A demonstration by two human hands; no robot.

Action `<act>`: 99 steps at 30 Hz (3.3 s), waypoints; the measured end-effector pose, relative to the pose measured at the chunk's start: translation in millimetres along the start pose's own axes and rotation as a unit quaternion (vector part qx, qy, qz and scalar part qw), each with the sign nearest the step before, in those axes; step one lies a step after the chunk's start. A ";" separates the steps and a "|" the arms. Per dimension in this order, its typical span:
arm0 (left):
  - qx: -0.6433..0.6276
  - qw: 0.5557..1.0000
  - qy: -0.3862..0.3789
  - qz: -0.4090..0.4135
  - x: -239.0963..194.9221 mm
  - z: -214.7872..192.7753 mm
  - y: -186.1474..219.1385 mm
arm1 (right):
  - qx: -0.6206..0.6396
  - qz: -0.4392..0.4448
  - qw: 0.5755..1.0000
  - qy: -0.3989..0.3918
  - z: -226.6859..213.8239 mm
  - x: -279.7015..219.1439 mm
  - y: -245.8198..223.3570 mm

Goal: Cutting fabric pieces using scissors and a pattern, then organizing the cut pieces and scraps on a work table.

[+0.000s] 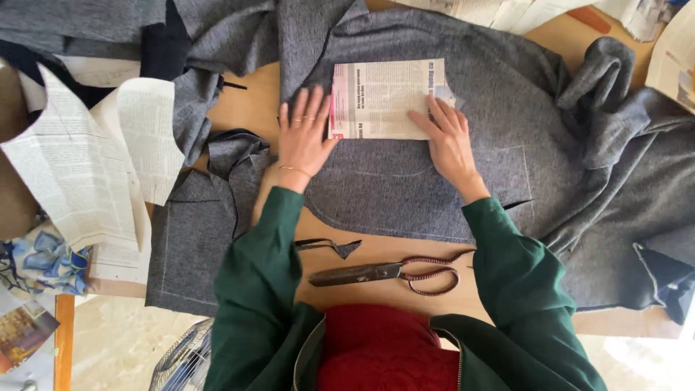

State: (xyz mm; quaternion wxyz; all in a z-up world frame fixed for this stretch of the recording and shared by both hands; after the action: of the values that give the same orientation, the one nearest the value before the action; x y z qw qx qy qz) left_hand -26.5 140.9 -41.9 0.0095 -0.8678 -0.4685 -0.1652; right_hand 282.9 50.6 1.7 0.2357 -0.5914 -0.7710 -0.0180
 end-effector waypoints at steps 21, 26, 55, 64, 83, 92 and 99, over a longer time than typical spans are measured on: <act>0.000 0.990 -0.139 -0.027 -22.8 -8.4 116.1 | 0.062 -0.022 0.994 -0.090 -0.6 -26.6 -46.2; -0.017 0.982 -0.188 -0.031 -16.3 -16.3 114.0 | 0.056 -0.006 0.994 -0.091 2.8 -27.9 -48.0; 0.010 0.987 -0.158 -0.011 -10.1 -21.9 111.7 | 0.070 0.032 0.985 -0.151 -18.4 -52.7 -85.9; -0.003 0.980 -0.198 -0.022 -6.7 -24.4 109.7 | 0.049 0.157 0.981 -0.103 -16.8 -59.7 -57.1; 0.016 0.983 -0.180 0.020 -6.7 12.1 94.6 | 0.055 0.146 0.987 -0.040 -20.2 -68.4 -40.7; 0.007 0.937 0.091 0.337 9.0 39.9 80.0 | 0.116 0.093 0.989 -0.026 -36.5 -96.4 -84.2; -0.096 0.975 0.065 0.188 24.9 -21.6 70.9 | 0.082 0.010 0.982 -0.169 -90.4 -186.3 -165.1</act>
State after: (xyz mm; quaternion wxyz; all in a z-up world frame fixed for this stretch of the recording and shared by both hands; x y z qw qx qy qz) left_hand 38.0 117.6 -4.3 -0.0121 -0.9247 -0.2771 -0.2607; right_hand 197.1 -194.9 51.8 0.1494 -0.5721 -0.7928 0.1479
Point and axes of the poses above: each hand's wrist, its own x-axis towards the middle knuckle, its own z-axis out of the palm, y = z × x, the point moved 1 cm from there along x, towards the middle knuckle, and after that the axes turned 4 degrees about x, right-handed, at the moved point
